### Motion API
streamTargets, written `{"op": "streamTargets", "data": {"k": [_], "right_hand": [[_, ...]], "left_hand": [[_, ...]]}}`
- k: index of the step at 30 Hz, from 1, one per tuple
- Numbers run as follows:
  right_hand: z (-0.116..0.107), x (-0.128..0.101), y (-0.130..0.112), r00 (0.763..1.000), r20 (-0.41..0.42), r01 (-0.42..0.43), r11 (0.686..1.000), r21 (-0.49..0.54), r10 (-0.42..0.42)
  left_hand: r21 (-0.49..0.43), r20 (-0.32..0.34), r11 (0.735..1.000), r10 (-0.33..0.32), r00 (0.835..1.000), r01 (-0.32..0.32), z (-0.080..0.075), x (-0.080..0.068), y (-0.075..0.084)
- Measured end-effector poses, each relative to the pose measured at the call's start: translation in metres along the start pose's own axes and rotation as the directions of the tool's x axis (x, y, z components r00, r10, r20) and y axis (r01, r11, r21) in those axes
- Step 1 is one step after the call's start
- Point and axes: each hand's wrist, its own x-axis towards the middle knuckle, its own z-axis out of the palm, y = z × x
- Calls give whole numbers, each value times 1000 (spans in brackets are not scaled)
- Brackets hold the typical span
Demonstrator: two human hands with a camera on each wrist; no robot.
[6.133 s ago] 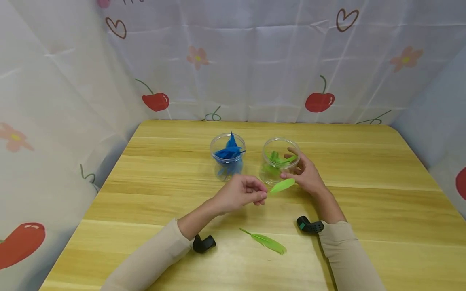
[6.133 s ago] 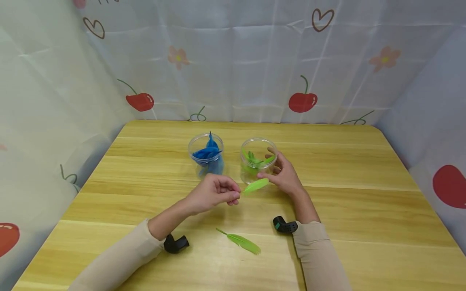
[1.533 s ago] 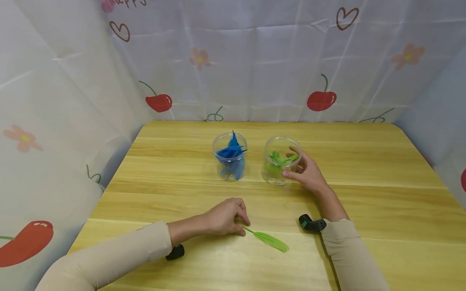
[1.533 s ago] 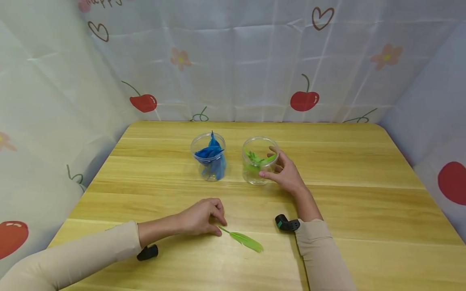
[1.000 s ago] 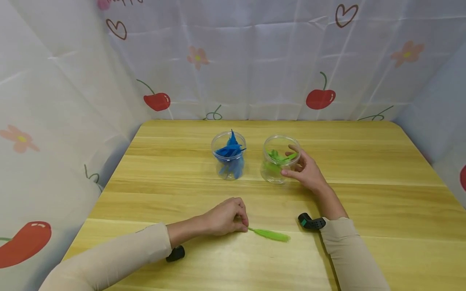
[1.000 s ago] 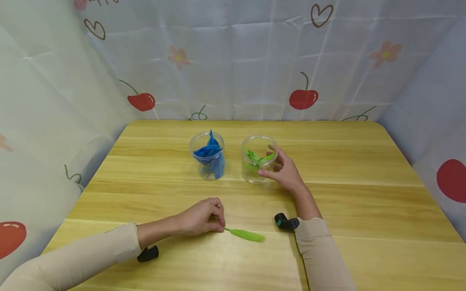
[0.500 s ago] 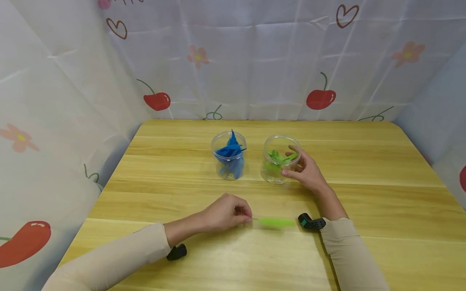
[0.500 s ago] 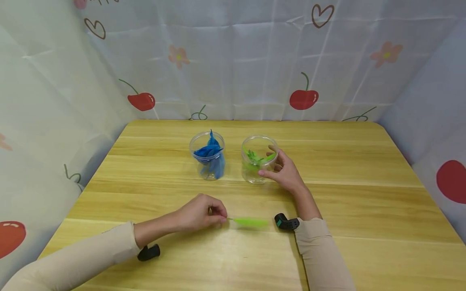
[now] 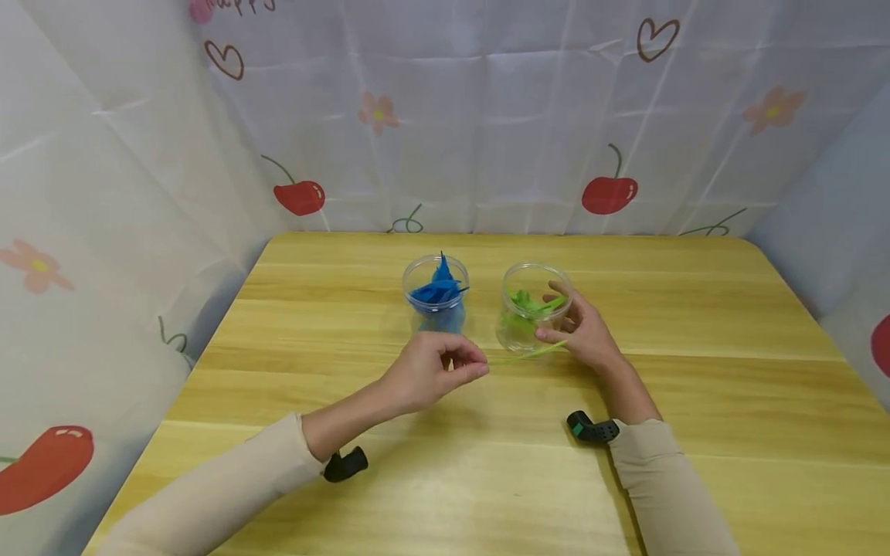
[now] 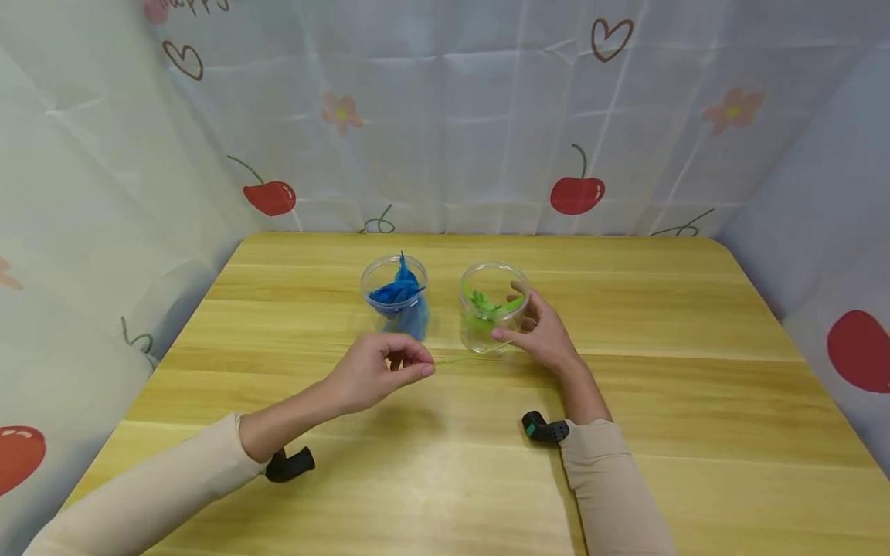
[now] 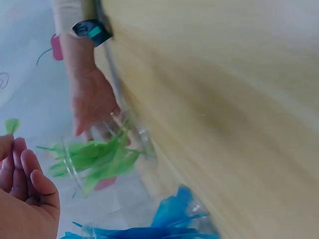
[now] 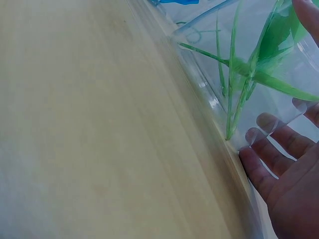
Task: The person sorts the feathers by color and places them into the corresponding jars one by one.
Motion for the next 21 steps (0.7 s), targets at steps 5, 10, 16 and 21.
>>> {"op": "streamTargets", "data": {"k": [5,10,16,21], "right_hand": [[1,0,1,1000,-6,12,1000,-12,-12],[3,0,1,1000,5,5,999,38,-6],[1,-1,0,1000,-2,-21,999,43,22],[0,-1,-1,999,3,-38,999,31,38]], "left_hand": [[-105,-113,994,-25,993,13,-1,15,4],[-221,-194,974,-101,976,57,0,31,5],[-308,-209,938,-227,951,156,5,55,9],[-407,-200,890,-306,931,205,8,67,13]]}}
